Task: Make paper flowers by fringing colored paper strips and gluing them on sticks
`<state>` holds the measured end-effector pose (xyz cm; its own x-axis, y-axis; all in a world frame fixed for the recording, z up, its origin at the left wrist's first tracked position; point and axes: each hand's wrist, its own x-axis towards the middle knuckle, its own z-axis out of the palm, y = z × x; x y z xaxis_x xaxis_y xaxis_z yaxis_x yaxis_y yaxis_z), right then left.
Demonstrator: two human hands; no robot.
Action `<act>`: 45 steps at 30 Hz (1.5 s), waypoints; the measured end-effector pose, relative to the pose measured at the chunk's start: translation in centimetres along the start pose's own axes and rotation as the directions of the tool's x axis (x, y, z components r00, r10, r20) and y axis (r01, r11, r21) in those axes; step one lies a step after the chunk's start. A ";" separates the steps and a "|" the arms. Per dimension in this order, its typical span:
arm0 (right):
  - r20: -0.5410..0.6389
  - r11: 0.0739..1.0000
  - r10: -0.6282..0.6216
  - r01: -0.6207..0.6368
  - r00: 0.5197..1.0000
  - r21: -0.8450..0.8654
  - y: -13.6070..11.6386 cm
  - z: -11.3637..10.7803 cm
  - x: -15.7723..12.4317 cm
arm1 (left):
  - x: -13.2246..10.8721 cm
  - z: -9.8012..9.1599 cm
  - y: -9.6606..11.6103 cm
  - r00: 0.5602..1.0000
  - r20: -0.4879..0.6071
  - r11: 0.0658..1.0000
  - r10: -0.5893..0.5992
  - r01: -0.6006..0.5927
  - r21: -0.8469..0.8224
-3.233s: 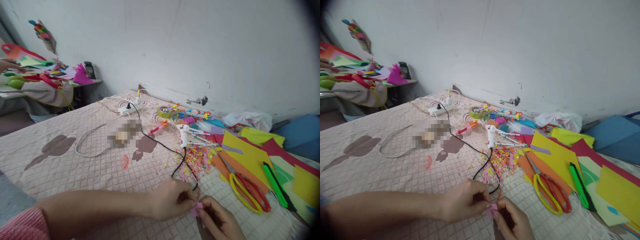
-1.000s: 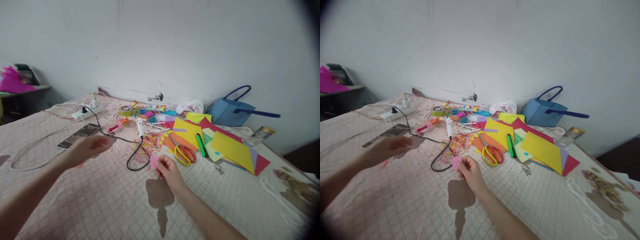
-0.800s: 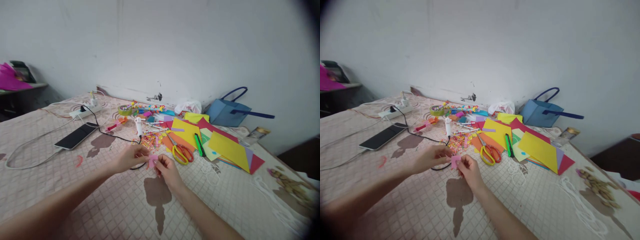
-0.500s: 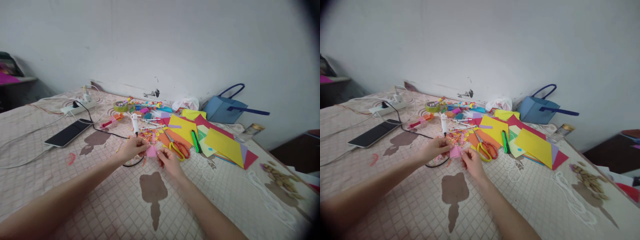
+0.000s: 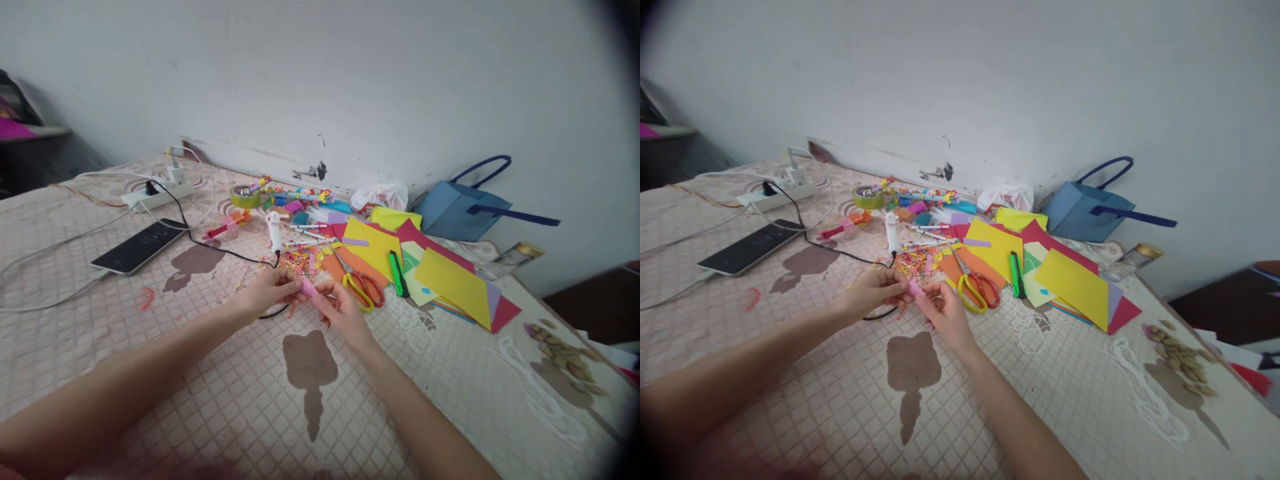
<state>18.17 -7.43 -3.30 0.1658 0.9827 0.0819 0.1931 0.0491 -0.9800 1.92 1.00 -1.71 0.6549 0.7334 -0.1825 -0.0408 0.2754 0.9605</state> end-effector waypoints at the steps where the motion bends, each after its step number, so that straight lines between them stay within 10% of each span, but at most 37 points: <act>1: 0.057 0.999 0.022 -0.025 0.998 0.046 -0.1 0.3 -0.2 | -0.1 0.1 -0.1 1.000 0.012 1.000 0.020 -0.020 -0.005; 21: 0.059 0.967 0.042 -0.055 0.997 0.250 0.1 0.9 -0.9 | -0.7 0.4 -0.7 0.985 0.069 0.977 0.158 -0.166 0.134; 29: 0.003 0.874 0.079 -0.070 0.997 0.482 0.2 0.7 -0.7 | -1.4 0.4 0.1 0.763 0.269 0.601 0.588 -0.634 0.487; 40: -0.033 0.947 -0.012 0.022 0.999 0.322 0.2 0.5 -0.7 | -1.3 0.0 -0.2 0.798 0.385 0.576 0.463 -0.601 0.554; 45: -0.010 0.956 -0.044 0.045 0.999 0.291 0.5 0.6 -0.8 | -1.3 0.1 -0.7 0.859 0.363 0.713 0.362 -0.506 0.485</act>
<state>17.51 -8.04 -3.96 0.1666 0.9778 0.1269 -0.0893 0.1432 -0.9857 1.23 -0.21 -2.17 0.8213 0.5039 0.2676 0.0054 -0.4759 0.8795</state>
